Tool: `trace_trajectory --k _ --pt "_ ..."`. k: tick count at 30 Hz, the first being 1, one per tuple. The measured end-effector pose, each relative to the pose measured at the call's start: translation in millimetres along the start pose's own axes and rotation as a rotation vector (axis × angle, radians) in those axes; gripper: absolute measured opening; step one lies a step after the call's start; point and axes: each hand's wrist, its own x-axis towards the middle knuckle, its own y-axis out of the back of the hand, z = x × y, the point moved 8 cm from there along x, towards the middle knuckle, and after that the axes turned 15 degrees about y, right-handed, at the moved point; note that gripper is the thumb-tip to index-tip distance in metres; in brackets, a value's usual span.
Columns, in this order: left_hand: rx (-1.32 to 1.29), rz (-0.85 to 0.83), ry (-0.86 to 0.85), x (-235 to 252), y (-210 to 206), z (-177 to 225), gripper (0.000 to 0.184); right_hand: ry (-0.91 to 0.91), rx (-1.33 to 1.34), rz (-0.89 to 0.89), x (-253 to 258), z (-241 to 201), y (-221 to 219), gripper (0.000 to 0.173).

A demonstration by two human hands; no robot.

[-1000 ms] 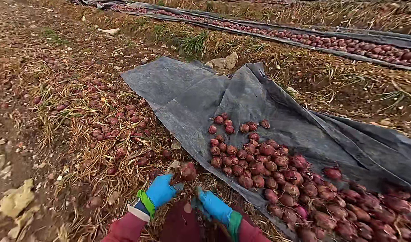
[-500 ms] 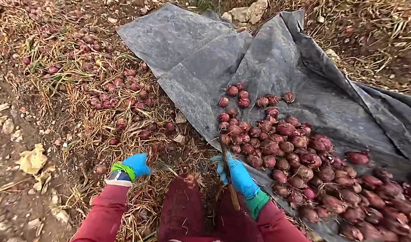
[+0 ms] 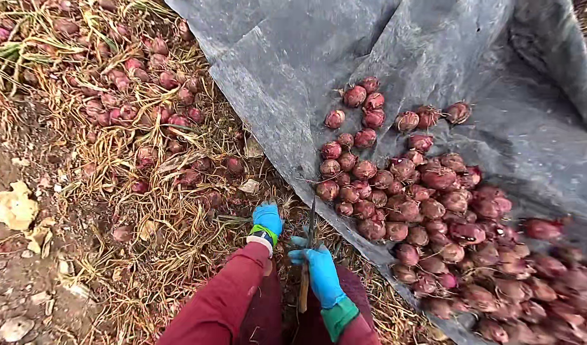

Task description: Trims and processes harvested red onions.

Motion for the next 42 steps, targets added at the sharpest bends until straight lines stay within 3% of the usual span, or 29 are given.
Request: trace_trajectory --k 3,6,8,11,13,15,17,20,22,25,26,29,32,34,36,38,40,42 --pt "-0.039 -0.107 0.014 16 -1 -1 0.054 -0.359 0.032 0.123 -30 71 21 0.042" --pt "-0.083 -0.097 -0.067 -23 56 -18 0.057 -0.353 -0.001 -0.06 -51 68 12 0.073" --pt "-0.091 0.025 -0.209 -58 85 -29 0.062 -0.299 -0.005 -0.204 -55 58 -1 0.077" --pt "-0.309 0.042 -0.311 -112 112 -47 0.079 -0.121 0.004 -0.331 -52 22 -26 0.08" --pt "-0.385 -0.013 -0.341 -150 124 -55 0.066 0.049 -0.014 -0.408 -60 -14 -43 0.079" --pt "-0.204 0.008 -0.346 -185 133 -61 0.044 0.238 -0.076 -0.504 -76 -52 -58 0.07" --pt "0.029 0.049 -0.368 -222 138 -69 0.034 0.358 -0.156 -0.536 -98 -76 -64 0.068" --pt "0.132 0.034 -0.539 -277 144 -85 0.046 0.569 -0.267 -0.573 -137 -97 -65 0.084" --pt "0.002 -0.125 -0.652 -306 141 -95 0.054 0.726 -0.32 -0.583 -169 -107 -65 0.095" --pt "-0.322 -0.572 -0.668 -332 115 -110 0.047 0.85 -0.336 -0.53 -205 -113 -64 0.088" --pt "-0.311 -0.583 -0.663 -333 111 -114 0.047 0.854 -0.366 -0.514 -209 -111 -63 0.084" --pt "0.12 -0.009 -0.511 -319 143 -123 0.049 0.698 -0.463 -0.491 -192 -87 -54 0.077" --pt "0.01 0.294 -0.377 -302 165 -135 0.048 0.572 -0.372 -0.493 -184 -55 -49 0.084" --pt "0.124 0.233 -0.413 -307 152 -125 0.045 0.469 -0.439 -0.627 -175 -40 -57 0.088" --pt "0.347 0.023 -0.538 -316 110 -108 0.042 0.43 -0.554 -0.731 -170 -36 -65 0.088" --pt "0.343 -0.097 -0.596 -304 94 -97 0.042 0.493 -0.565 -0.67 -157 -55 -64 0.087" --pt "0.131 0.022 -0.429 -247 122 -101 0.041 0.562 -0.389 -0.511 -133 -78 -52 0.092" --pt "-0.073 0.184 -0.192 -160 160 -122 0.042 0.528 -0.237 -0.378 -103 -86 -35 0.096"
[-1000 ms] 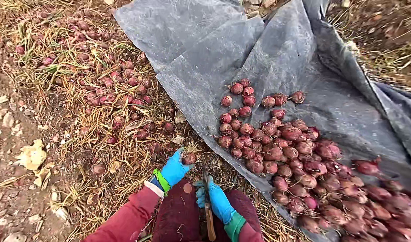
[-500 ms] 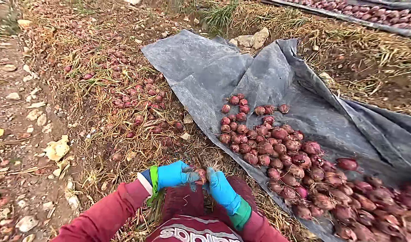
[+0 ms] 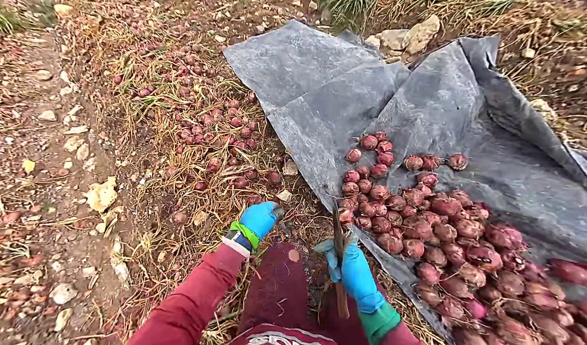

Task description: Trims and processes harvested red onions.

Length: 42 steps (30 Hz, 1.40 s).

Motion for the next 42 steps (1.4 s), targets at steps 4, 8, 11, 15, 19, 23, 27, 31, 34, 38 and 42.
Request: trace_trajectory --k 4,8,11,15,19,23,27,31,34,38,42 --pt "-0.066 0.096 0.36 149 -23 -75 0.054 -0.168 -0.029 0.034 14 45 26 0.094" --pt "-0.027 0.019 0.554 210 -82 -112 0.082 -0.378 -0.023 0.012 4 90 17 0.089" --pt "-0.036 0.035 0.495 218 -75 -107 0.086 -0.472 0.015 -0.025 4 108 3 0.091" --pt "-0.346 -0.13 0.21 141 -39 -50 0.084 -0.566 0.239 -0.07 13 136 -32 0.095" --pt "-0.404 -0.474 -0.053 43 -53 10 0.066 -0.285 0.343 -0.121 45 93 -58 0.093" --pt "-0.058 -0.485 -0.289 -16 -39 23 0.041 -0.115 0.132 -0.074 45 50 -41 0.097" --pt "0.03 -0.399 -0.389 -57 -15 32 0.039 -0.025 0.006 -0.151 20 20 -27 0.093" --pt "-0.064 -0.343 -0.226 -93 -23 30 0.054 0.001 -0.076 -0.166 -9 -11 -23 0.084" --pt "0.074 -0.266 -0.258 -109 -22 35 0.039 0.004 -0.162 -0.205 -17 -28 -16 0.077" --pt "0.309 -0.19 -0.365 -129 -4 53 0.032 0.092 -0.249 -0.224 -26 -53 -9 0.082" --pt "0.339 -0.163 -0.446 -130 18 90 0.028 0.239 -0.256 -0.016 -15 -72 14 0.079"
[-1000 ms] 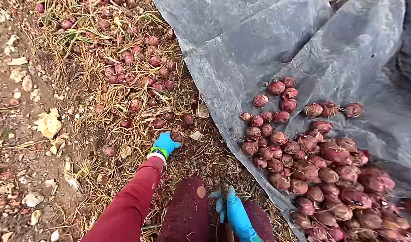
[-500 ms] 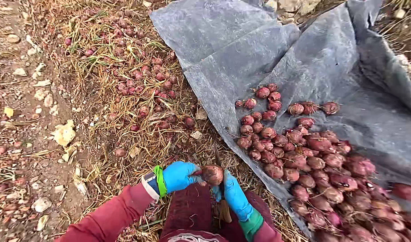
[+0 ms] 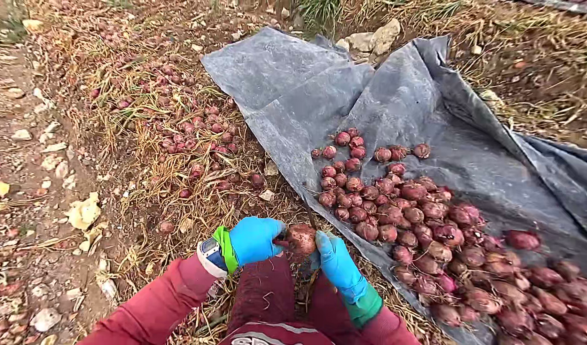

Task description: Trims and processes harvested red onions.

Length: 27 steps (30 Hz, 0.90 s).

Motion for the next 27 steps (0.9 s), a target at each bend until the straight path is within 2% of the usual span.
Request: trace_trajectory --k 3,5,7,9,10,12,14,15,17,19,21,23,24,25,27 --pt "-0.258 0.118 -0.035 27 25 4 0.029 0.022 0.019 0.22 16 13 31 0.078" --pt "-0.58 0.232 0.052 68 38 -25 0.03 -0.041 0.09 0.373 32 50 52 0.075" --pt "-0.837 0.413 0.295 129 44 -87 0.032 -0.262 0.358 0.565 53 118 63 0.068" --pt "-0.885 0.526 0.62 193 24 -157 0.041 -0.498 0.642 0.734 56 169 63 0.069" --pt "-0.855 0.516 0.754 227 9 -185 0.045 -0.524 0.71 0.757 61 178 65 0.072" --pt "-0.766 0.373 0.926 288 -27 -219 0.06 -0.498 0.734 0.667 72 176 63 0.081" --pt "-0.66 0.219 0.99 333 -69 -228 0.069 -0.522 0.636 0.525 68 172 49 0.093" --pt "-0.62 0.185 1.01 350 -83 -229 0.07 -0.552 0.591 0.462 63 175 40 0.096" --pt "-0.594 0.2 1.043 374 -89 -236 0.08 -0.608 0.585 0.348 47 188 19 0.091" --pt "-0.555 0.244 1.044 379 -76 -245 0.083 -0.703 0.585 0.278 26 203 1 0.084" --pt "-0.528 0.291 0.946 371 -60 -244 0.084 -0.828 0.591 0.226 7 216 -17 0.089" --pt "-0.632 0.316 0.699 343 -39 -216 0.089 -0.933 0.627 0.176 3 223 -35 0.096" --pt "-0.701 0.279 0.563 318 -30 -193 0.092 -0.937 0.654 0.133 5 222 -45 0.1" --pt "-0.732 0.209 0.447 288 -24 -165 0.092 -0.878 0.683 0.07 9 217 -53 0.101" --pt "-0.677 0.005 0.319 240 -31 -123 0.089 -0.64 0.708 -0.033 32 200 -63 0.103"
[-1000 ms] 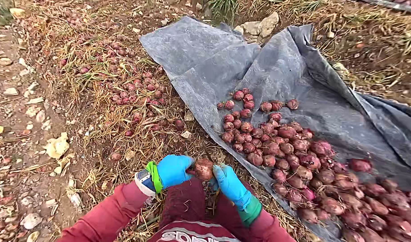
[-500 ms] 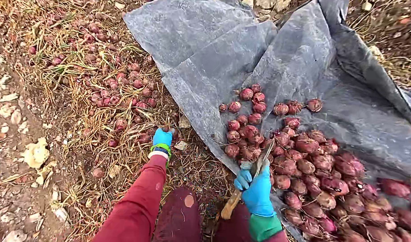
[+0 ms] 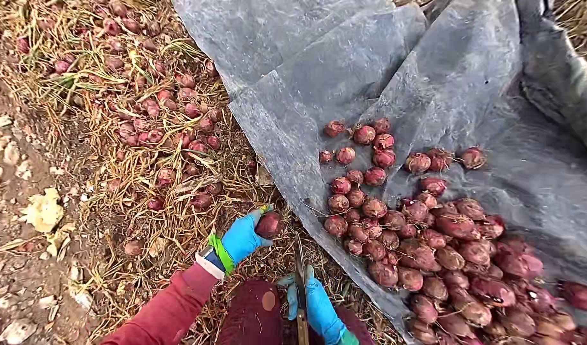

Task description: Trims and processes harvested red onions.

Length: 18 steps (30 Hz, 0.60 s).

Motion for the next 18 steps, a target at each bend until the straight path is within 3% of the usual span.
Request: trace_trajectory --k 3,7,11,16,18 --pt "0.278 -0.277 -0.047 -73 -40 0 0.068 0.219 -0.134 -0.054 4 -36 -33 0.097" --pt "0.581 -0.25 -0.152 -126 -21 -6 0.048 0.241 -0.41 -0.087 -25 -52 -48 0.095" --pt "0.489 -0.165 -0.301 -169 -10 -17 0.034 0.297 -0.427 -0.164 -70 -56 -53 0.088" --pt "0.282 0.028 -0.193 -191 5 -28 0.031 0.352 0.004 -0.155 -120 -63 -73 0.08" --pt "0.175 0.131 -0.151 -190 18 -36 0.035 0.345 -0.113 -0.036 -122 -59 -67 0.085"
